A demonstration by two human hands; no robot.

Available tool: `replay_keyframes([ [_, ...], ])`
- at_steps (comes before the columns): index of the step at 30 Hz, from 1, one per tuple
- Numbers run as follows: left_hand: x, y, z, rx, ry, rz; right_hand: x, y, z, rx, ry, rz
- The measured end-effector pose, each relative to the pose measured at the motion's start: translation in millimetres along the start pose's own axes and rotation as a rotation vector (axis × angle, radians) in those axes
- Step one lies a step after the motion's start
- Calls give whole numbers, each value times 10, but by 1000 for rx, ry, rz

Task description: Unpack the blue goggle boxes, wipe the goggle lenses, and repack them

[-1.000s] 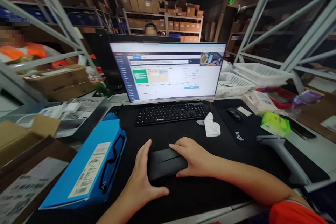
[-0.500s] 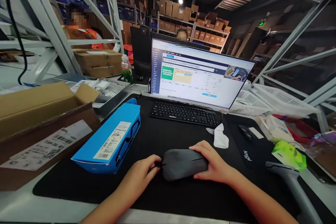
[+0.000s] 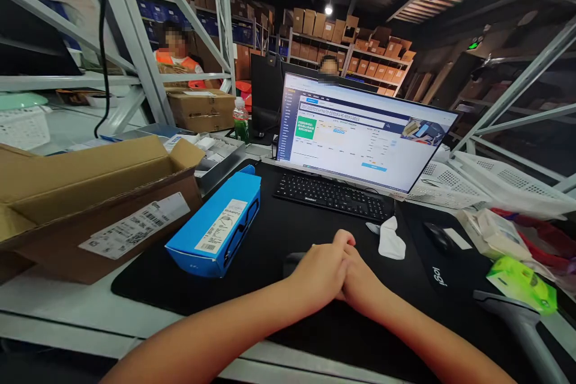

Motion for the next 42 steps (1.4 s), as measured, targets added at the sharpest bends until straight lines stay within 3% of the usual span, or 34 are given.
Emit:
replay_keyframes([
  [4,-119,-71,71,-87,-128,2,-43,31,22,-64,-80,165],
  [9,60,127,-255,-146,-211,51,-13,-12,33,-142,-162,239],
  [12,69,251,-518,-63,-272,90,57,-77,45,-261,-267,195],
  [15,-15,327,-654,-11,-310,81,85,-143,-16,-271,-271,80],
  [17,-58,349,-670,15,-334,70,83,-175,-73,-234,-220,80],
  [24,-39,377,-551,75,-431,-50,11,-146,-237,-12,-11,261],
  [30,-2,370,-496,27,-471,-52,108,112,-34,-124,-104,508],
  [32,-3,366,-501,16,-467,-42,181,293,134,-226,-138,592],
  [35,-11,382,-502,38,-438,-25,280,623,502,-582,-185,694],
  [38,2,394,-471,79,-363,-24,241,836,776,-979,-403,624],
  [40,52,354,-465,115,-274,-31,208,808,791,-1104,-607,580],
  [42,140,266,-502,158,-142,-37,275,663,697,-1096,-679,655],
])
Point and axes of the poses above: each hand's wrist, its own y-axis away from the middle knuckle, its own x-axis out of the back of the hand, z = x × y, the point moved 4 cm from there along -y, towards the middle knuckle, and after that the axes turned 14 degrees about z, right-handed, at the moved point
